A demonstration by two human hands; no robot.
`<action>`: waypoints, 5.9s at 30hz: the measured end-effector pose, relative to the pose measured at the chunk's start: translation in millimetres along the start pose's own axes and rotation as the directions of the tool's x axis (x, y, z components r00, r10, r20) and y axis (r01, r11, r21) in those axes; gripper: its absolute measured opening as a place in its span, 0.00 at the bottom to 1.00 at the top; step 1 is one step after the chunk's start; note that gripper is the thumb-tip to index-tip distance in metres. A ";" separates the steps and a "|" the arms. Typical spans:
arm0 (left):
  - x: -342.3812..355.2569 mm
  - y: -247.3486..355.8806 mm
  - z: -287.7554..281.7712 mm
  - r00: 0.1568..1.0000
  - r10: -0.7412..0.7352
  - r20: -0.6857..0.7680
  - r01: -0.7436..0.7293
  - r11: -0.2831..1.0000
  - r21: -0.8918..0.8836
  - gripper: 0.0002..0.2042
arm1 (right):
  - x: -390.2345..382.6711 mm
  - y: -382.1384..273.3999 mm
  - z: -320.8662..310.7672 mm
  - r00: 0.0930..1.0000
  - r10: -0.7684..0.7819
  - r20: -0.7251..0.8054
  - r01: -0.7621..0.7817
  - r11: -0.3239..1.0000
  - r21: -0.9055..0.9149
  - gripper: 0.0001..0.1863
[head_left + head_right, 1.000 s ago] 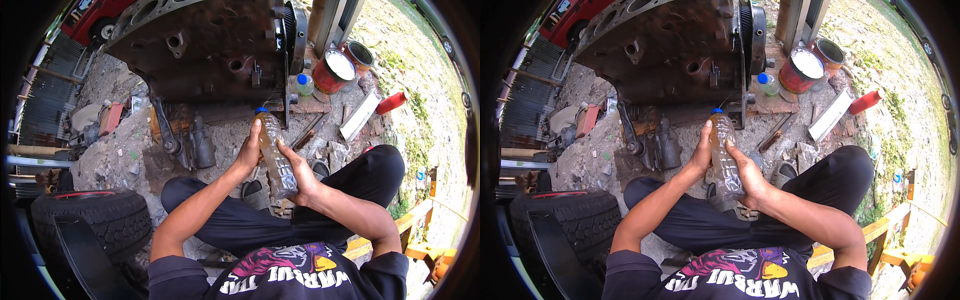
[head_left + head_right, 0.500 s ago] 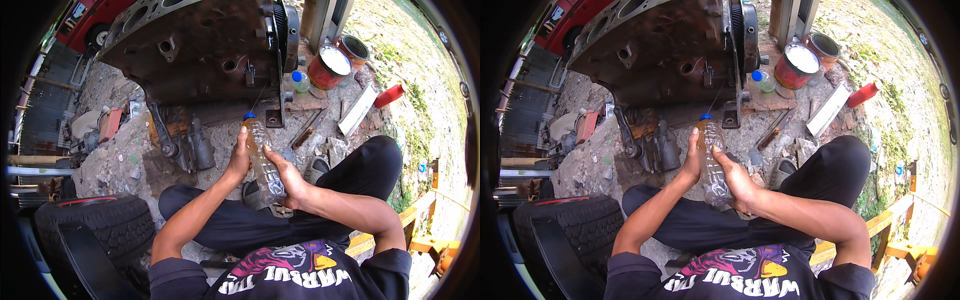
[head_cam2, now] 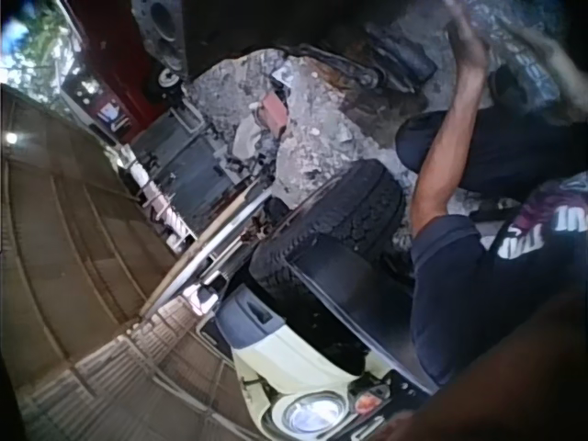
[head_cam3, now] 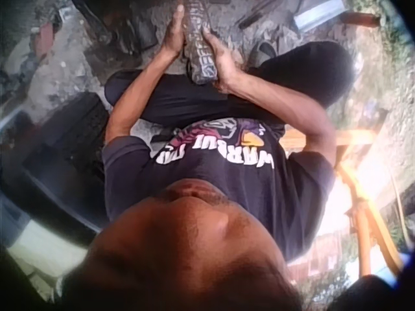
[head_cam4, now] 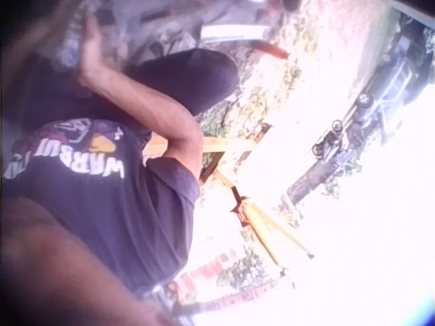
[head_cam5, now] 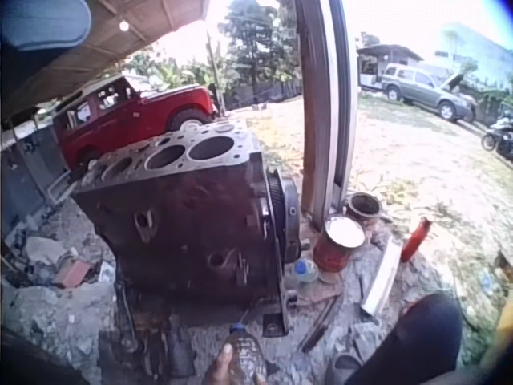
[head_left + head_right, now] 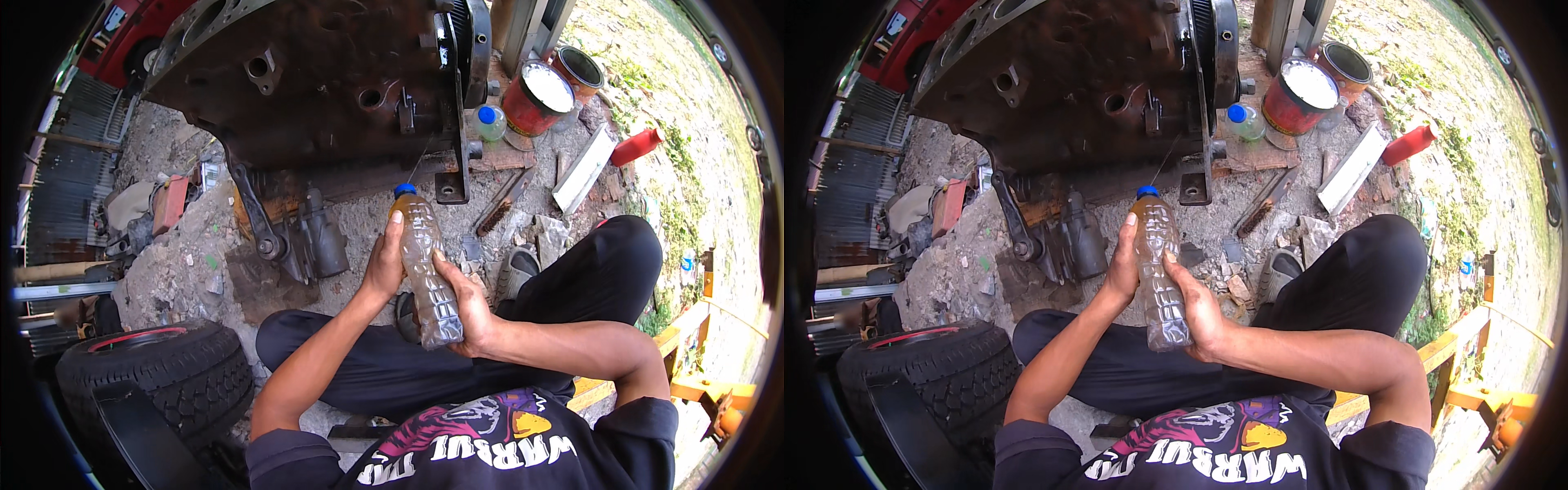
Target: The person applies liquid from a bottle onto an engine block and uses a metal file to scrape or smooth the surface.
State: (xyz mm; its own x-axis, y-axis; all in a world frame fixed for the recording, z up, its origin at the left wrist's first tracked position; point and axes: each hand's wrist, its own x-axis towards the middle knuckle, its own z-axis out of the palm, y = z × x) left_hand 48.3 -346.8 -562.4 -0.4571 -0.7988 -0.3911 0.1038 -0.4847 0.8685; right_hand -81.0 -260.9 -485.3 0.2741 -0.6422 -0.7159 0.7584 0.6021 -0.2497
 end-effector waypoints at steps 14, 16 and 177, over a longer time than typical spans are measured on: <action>-5.6 12.9 1.3 0.983 -0.180 -0.015 0.181 0.983 0.025 0.32 | 13.0 -1.9 -1.2 0.992 0.123 0.028 -0.122 0.991 -0.056 0.22; -4.5 3.1 -4.9 0.994 -0.109 -0.020 0.108 0.992 -0.063 0.32 | 13.5 -4.6 3.0 0.991 0.131 0.022 -0.129 0.988 -0.091 0.22; -1.8 24.9 -13.1 0.954 -0.211 -0.214 0.021 0.755 -0.655 0.27 | 56.0 -54.0 70.1 0.989 -0.138 0.042 0.091 0.366 -0.926 0.33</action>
State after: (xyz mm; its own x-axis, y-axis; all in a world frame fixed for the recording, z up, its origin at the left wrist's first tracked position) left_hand 63.3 -362.1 -544.1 -0.2690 -0.7356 -0.6217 0.6474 -0.6160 0.4488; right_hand -65.2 -362.6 -466.2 0.1915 -0.7388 -0.6461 -0.2453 0.6014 -0.7604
